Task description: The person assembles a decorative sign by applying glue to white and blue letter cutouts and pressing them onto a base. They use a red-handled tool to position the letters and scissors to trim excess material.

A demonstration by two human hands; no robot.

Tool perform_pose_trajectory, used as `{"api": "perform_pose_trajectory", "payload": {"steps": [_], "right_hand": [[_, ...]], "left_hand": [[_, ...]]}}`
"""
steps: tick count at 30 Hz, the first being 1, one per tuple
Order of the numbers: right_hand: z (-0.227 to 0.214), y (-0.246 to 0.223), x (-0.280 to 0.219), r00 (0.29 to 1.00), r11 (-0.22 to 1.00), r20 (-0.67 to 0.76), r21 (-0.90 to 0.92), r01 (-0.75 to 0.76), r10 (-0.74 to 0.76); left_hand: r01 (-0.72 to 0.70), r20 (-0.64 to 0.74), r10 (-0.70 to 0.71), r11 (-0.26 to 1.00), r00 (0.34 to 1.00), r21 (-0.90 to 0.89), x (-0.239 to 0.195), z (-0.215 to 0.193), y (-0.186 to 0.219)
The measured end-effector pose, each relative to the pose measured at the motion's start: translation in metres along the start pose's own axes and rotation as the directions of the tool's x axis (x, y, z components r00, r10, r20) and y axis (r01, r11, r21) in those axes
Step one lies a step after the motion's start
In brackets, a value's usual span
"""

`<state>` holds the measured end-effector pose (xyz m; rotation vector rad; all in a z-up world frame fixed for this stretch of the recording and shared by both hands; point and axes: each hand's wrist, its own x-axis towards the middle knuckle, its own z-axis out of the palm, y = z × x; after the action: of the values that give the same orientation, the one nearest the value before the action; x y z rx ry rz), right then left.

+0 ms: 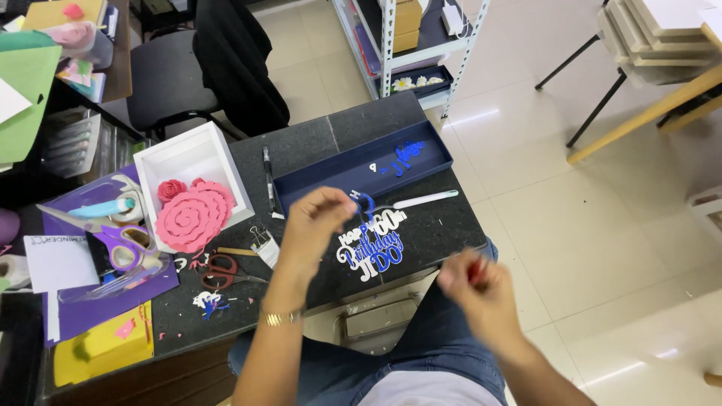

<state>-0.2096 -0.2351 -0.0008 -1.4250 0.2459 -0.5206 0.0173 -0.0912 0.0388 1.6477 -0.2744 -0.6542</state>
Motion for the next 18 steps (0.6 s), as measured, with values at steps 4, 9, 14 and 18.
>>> {"api": "perform_pose_trajectory", "payload": {"steps": [4, 9, 14, 18], "right_hand": [[-0.006, -0.006, 0.040, 0.985, 0.972, -0.090, -0.199, 0.128, -0.148], [0.016, -0.038, 0.044, 0.990, 0.979, -0.013, -0.153, 0.137, -0.141], [0.023, -0.047, 0.036, 0.986, 0.978, -0.001, -0.132, 0.163, -0.165], [0.024, -0.049, 0.031, 0.980, 0.964, -0.024, -0.184, 0.190, -0.197]], "left_hand": [[-0.319, 0.105, 0.339, 0.933, 0.935, -0.168, -0.041, 0.025, -0.017], [-0.396, 0.125, 0.410, 0.910, 0.903, -0.127, -0.079, 0.038, 0.010], [-0.457, 0.128, 0.464, 0.886, 0.876, -0.079, -0.091, 0.043, 0.015], [-0.534, 0.075, 0.534, 0.845, 0.842, -0.022, -0.093, 0.050, 0.010]]}}
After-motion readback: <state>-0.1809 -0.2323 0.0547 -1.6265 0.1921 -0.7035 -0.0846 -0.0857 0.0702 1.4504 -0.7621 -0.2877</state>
